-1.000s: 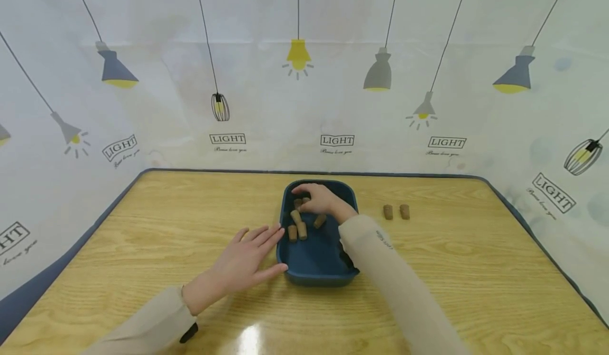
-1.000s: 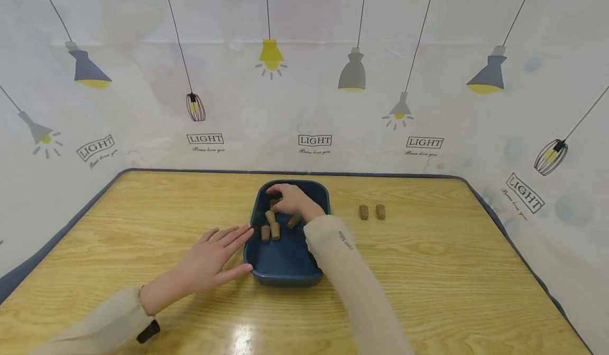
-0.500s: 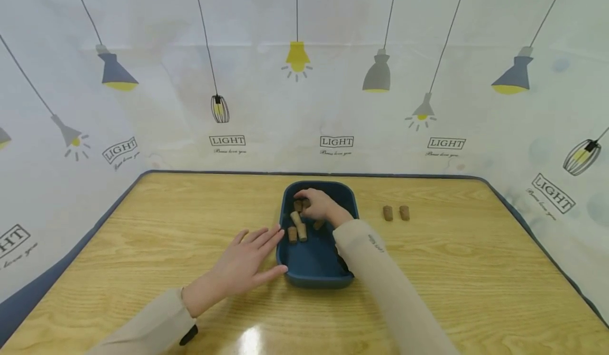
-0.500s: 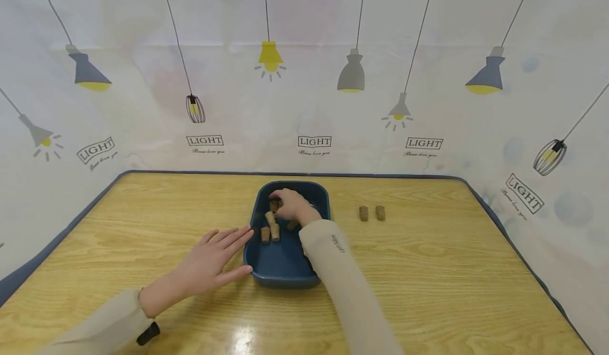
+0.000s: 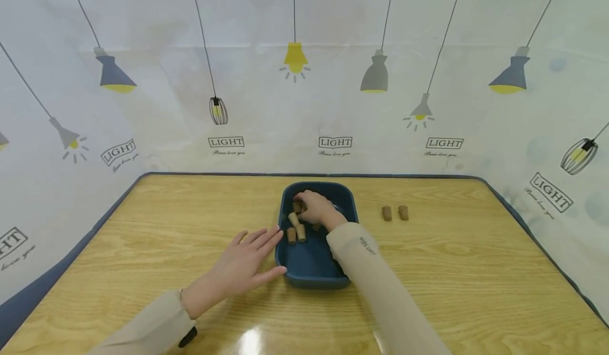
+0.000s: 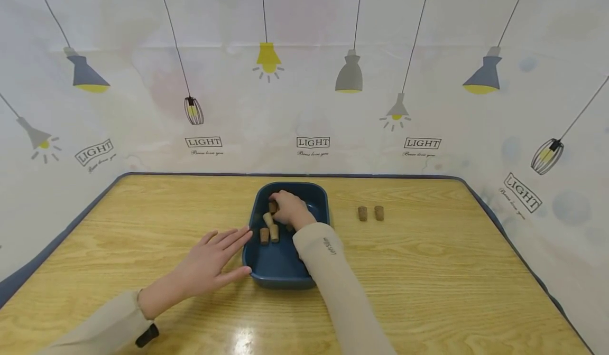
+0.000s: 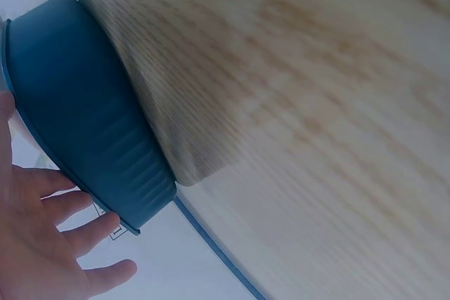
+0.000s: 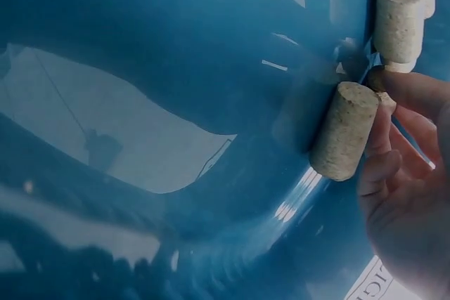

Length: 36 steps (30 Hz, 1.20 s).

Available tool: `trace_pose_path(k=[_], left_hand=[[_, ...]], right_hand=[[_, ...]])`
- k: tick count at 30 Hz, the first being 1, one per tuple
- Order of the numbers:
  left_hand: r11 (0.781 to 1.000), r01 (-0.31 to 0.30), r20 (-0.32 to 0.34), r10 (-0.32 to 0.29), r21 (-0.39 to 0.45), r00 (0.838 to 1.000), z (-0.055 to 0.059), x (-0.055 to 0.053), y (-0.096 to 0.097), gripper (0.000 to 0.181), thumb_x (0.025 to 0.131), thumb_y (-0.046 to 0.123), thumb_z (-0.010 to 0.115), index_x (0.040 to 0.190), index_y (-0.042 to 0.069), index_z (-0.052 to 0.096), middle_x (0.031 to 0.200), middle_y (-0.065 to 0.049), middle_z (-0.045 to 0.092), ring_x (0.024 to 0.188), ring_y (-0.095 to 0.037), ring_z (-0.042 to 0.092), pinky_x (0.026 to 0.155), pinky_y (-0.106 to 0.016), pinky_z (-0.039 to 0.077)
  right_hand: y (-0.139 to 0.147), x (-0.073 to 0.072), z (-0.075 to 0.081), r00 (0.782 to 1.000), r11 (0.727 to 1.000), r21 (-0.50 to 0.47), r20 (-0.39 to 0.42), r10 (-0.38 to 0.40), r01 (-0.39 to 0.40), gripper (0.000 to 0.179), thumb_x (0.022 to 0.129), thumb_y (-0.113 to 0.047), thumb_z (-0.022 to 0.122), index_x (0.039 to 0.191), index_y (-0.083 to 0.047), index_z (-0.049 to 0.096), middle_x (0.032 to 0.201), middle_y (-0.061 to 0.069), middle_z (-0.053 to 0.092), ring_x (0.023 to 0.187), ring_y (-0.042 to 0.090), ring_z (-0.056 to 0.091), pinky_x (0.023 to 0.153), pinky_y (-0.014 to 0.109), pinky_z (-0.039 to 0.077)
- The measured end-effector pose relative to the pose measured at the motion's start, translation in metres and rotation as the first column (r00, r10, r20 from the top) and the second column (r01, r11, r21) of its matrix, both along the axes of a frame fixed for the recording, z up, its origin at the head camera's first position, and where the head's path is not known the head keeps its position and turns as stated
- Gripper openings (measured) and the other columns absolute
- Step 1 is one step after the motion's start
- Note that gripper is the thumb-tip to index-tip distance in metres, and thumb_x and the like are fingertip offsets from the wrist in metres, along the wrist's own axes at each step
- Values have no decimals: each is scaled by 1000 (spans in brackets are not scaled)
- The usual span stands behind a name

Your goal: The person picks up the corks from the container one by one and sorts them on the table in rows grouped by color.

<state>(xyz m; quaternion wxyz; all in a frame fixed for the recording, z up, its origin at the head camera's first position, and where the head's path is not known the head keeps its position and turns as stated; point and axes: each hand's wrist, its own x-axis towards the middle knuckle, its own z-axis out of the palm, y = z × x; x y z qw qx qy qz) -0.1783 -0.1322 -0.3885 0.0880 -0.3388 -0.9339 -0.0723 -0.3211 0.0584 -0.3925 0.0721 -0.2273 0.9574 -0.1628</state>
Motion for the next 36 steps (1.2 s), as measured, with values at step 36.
trace_pose_path(k=[36], left_hand=[[1000, -12, 11, 11, 21, 1000, -2, 0, 0, 72, 86, 62, 32, 138, 12, 34, 139, -3, 32, 124, -24, 31, 95, -52, 23]], right_hand=[[13, -3, 37, 994, 995, -42, -64, 88, -91, 35, 81, -15, 64, 115, -10, 55, 110, 3, 55, 102, 18, 50, 85, 32, 40]])
